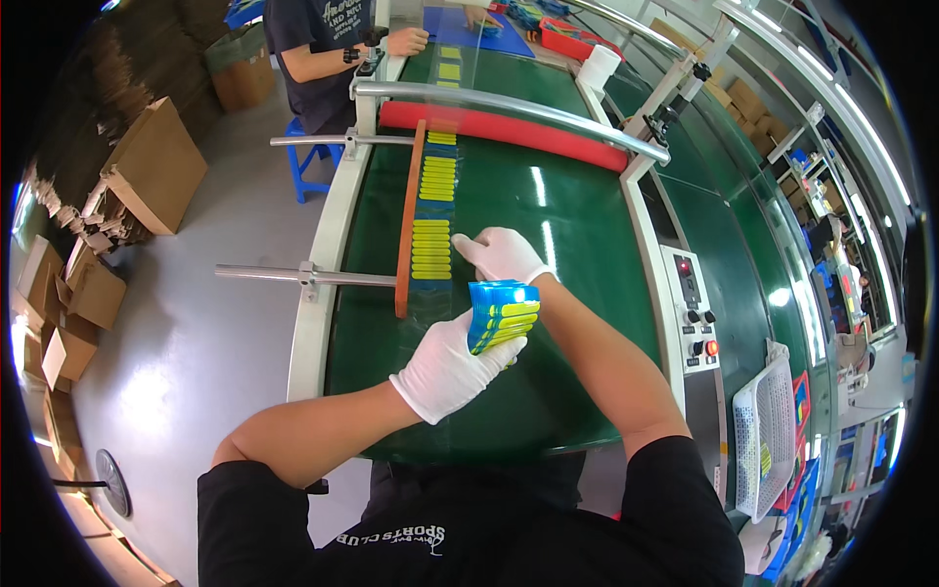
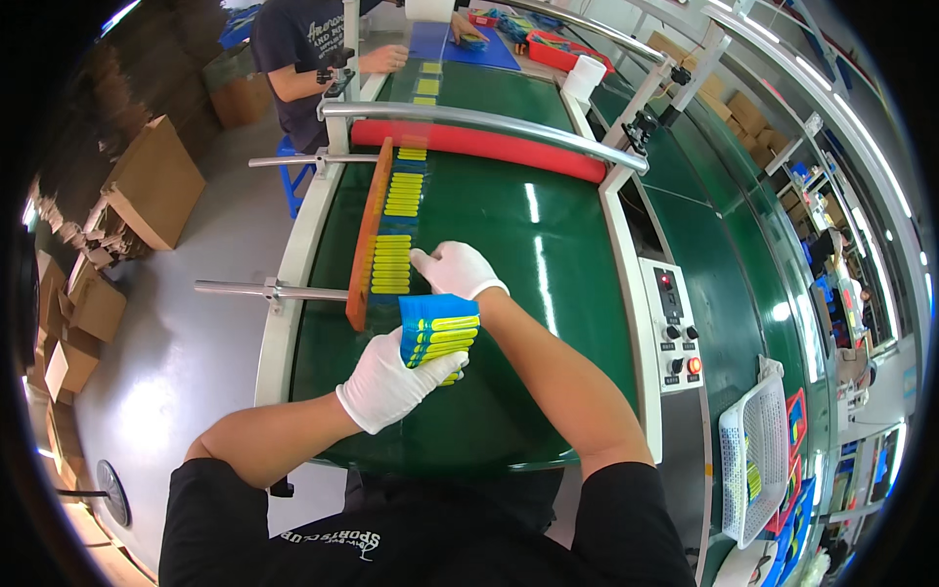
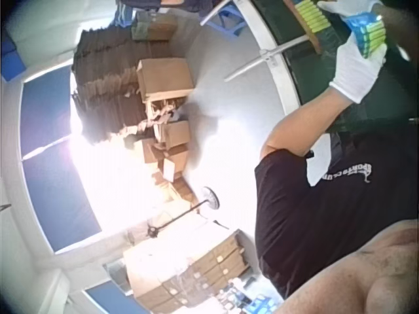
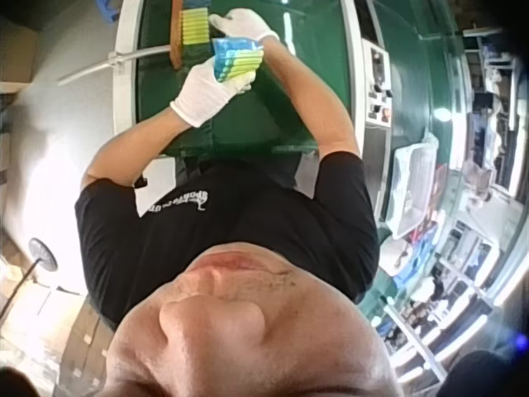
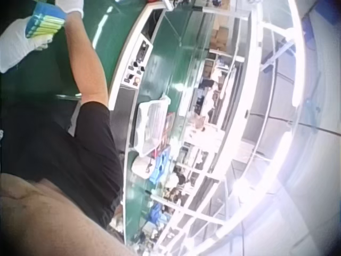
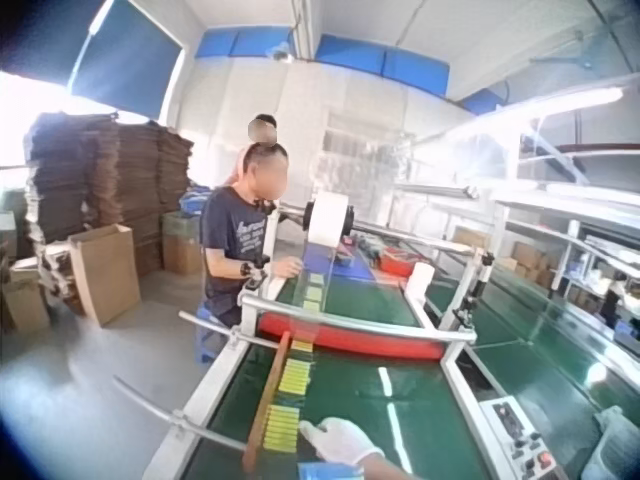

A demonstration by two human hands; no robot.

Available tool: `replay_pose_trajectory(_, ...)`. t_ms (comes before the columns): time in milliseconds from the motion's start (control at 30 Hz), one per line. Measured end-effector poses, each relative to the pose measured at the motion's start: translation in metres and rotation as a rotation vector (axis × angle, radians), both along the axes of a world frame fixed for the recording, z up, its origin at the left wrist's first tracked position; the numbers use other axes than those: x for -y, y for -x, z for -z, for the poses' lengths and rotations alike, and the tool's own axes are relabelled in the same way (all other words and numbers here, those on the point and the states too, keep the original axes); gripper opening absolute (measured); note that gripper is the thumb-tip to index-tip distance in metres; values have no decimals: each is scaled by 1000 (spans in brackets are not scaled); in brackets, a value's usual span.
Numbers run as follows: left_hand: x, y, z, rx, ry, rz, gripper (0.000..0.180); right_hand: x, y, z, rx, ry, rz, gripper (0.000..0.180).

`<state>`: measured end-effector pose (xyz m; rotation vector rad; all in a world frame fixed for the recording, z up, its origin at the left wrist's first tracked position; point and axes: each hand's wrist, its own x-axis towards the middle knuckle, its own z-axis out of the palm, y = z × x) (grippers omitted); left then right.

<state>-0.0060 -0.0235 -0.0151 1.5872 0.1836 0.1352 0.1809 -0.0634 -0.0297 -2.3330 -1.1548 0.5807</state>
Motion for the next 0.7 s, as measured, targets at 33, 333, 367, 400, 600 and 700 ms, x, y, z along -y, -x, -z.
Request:
replay_pose_trajectory(33, 1, 0, 0, 10, -38, 3, 30, -3, 7, -6, -174, -36, 188, 48)
replay_pose_trajectory(333, 1, -2, 0, -3, 90, -33, 28, -14, 17, 7, -332, -116, 411, 36)
replay_pose_trajectory(367, 2, -1, 1, -5, 90, -29, 28, -14, 19, 10, -333, -116, 415, 36)
replay_pose_trajectory(400, 3, 1, 3, 27, 13, -20, 28, -15, 22, 10, -313, -118, 395, 36)
replay_pose_trajectory(600, 0, 0, 4, 33, -45, -5, 27, -11, 30, 13, -247, -147, 322, 36)
replay_pose_trajectory(700, 2, -1, 4, 22, 47, 5, 28, -2, 15, 34, -230, -150, 261, 35)
